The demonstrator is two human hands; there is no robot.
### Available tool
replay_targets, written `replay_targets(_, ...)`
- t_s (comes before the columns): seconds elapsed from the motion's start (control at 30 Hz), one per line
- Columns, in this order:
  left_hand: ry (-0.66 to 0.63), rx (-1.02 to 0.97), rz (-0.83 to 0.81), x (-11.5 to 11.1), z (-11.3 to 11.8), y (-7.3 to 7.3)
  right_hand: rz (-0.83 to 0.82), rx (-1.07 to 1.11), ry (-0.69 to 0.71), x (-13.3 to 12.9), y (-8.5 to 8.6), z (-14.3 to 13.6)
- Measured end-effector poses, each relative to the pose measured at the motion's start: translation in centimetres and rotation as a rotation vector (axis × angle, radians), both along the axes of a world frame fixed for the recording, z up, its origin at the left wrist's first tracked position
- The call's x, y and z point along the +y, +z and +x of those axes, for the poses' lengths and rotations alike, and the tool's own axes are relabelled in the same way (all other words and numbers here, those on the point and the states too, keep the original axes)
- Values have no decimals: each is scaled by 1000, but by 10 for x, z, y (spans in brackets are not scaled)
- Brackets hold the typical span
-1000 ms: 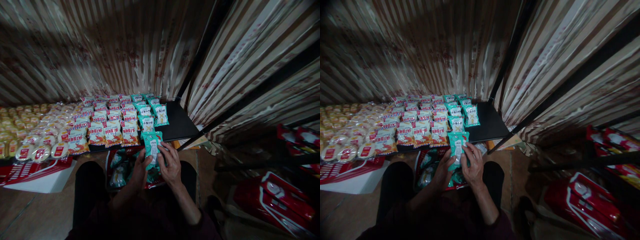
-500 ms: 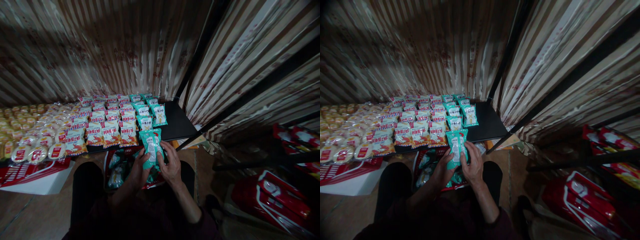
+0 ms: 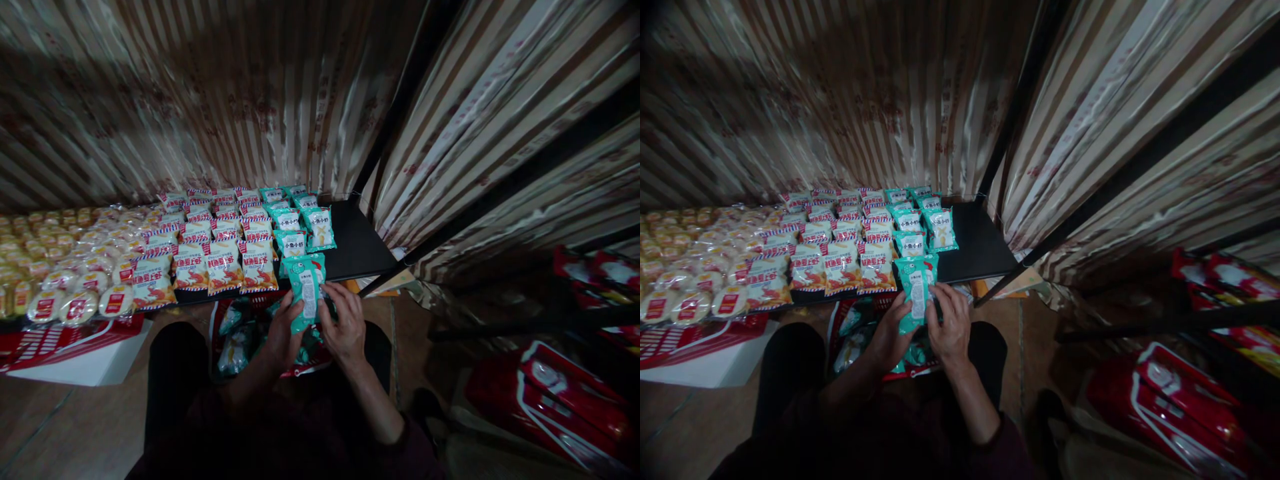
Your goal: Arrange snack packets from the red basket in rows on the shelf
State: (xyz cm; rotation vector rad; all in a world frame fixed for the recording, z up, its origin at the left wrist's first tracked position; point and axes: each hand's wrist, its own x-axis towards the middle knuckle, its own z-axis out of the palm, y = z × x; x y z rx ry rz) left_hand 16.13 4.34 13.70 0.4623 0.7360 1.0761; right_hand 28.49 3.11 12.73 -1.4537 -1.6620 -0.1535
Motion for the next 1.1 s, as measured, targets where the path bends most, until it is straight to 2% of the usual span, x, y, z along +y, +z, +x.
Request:
replay_targets(0.13, -7, 4, 51, 1, 2, 2, 4, -17, -22, 1, 0, 1)
replay_targets(0.27, -1, 61, 128, 1, 2, 16, -11, 32, -28, 0, -1, 5)
replay_targets(0.4, 9, 112, 121, 2, 6, 26, -55, 114, -5, -3, 1, 8)
replay_targets(0.6, -20, 90, 127, 0, 14, 20, -161, 204, 33, -9, 5, 10)
replay_targets(0.83, -27, 175, 233, -4, 19, 12, -328, 496, 88, -13, 6, 17)
replay_targets(1.03, -15, 479, 371, -3, 20, 20, -372, 682, 177, -12, 11, 26)
replay_targets(1.1, -18, 520, 407, -4, 21, 24, -401, 712, 173, -12, 12, 29)
